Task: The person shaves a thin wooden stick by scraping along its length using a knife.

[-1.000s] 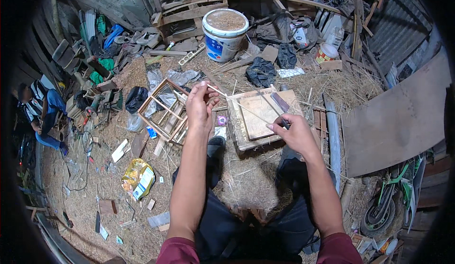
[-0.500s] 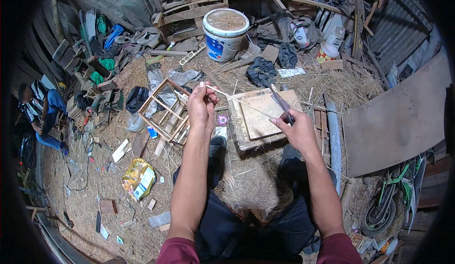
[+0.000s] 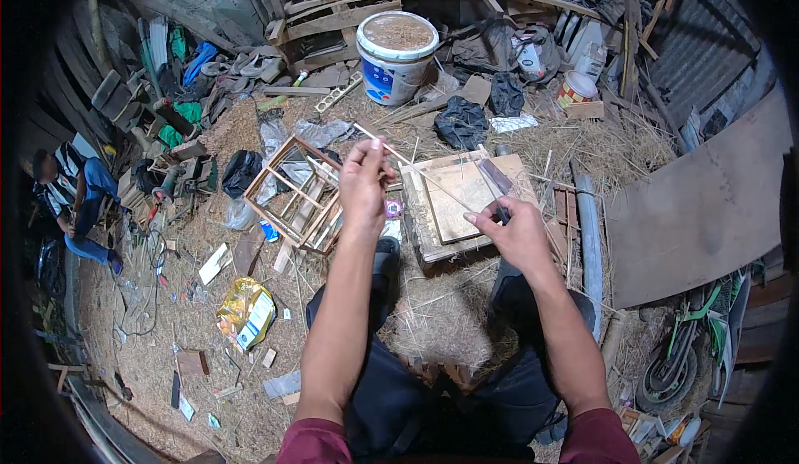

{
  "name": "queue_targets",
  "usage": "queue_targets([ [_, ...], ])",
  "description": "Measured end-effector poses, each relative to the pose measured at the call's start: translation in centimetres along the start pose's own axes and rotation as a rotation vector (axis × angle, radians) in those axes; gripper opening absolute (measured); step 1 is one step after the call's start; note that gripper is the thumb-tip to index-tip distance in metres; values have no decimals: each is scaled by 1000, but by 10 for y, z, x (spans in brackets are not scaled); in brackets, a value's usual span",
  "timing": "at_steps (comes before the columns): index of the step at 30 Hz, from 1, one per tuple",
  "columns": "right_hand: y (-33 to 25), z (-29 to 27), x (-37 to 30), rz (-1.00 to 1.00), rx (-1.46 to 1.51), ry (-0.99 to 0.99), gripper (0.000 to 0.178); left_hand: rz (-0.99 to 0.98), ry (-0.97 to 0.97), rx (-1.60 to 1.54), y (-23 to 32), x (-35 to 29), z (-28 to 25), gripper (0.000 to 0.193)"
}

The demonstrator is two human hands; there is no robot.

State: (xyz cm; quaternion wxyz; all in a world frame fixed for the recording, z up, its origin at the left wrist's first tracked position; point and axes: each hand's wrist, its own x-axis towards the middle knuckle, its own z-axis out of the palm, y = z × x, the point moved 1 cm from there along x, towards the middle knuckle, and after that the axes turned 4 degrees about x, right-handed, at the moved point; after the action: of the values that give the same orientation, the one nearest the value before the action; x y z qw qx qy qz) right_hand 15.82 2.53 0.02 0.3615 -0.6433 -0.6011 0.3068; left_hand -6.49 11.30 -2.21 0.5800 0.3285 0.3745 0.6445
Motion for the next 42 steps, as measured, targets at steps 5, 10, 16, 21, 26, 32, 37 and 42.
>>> queue_targets([
  [5,-2,10,-5,11,66,-73,29,-13,-30,110,-13,-10,17,17],
  [10,0,17,-6,5,139,-123,28,-62,-61,119,-14,-10,18,22],
  [16,-10,14,-6,70,231,-184,26,-95,-114,158,-17,-16,25,22],
  [21,-11,17,-10,59,502,-243,26,-186,-161,-46,-25,-31,44,18],
  [26,-19,-17,-43,-104,404,68,39,-313,-213,-49,-25,-57,49,21],
  [32,5,-68,-131,-297,-111,79,45,-587,-440,232,-36,-157,87,22],
  [37,49,-70,-210,-18,-335,-185,61,-586,-591,535,-71,-223,86,16],
  [42,56,-74,-229,68,-400,-335,70,-660,-596,553,-71,-243,76,19],
])
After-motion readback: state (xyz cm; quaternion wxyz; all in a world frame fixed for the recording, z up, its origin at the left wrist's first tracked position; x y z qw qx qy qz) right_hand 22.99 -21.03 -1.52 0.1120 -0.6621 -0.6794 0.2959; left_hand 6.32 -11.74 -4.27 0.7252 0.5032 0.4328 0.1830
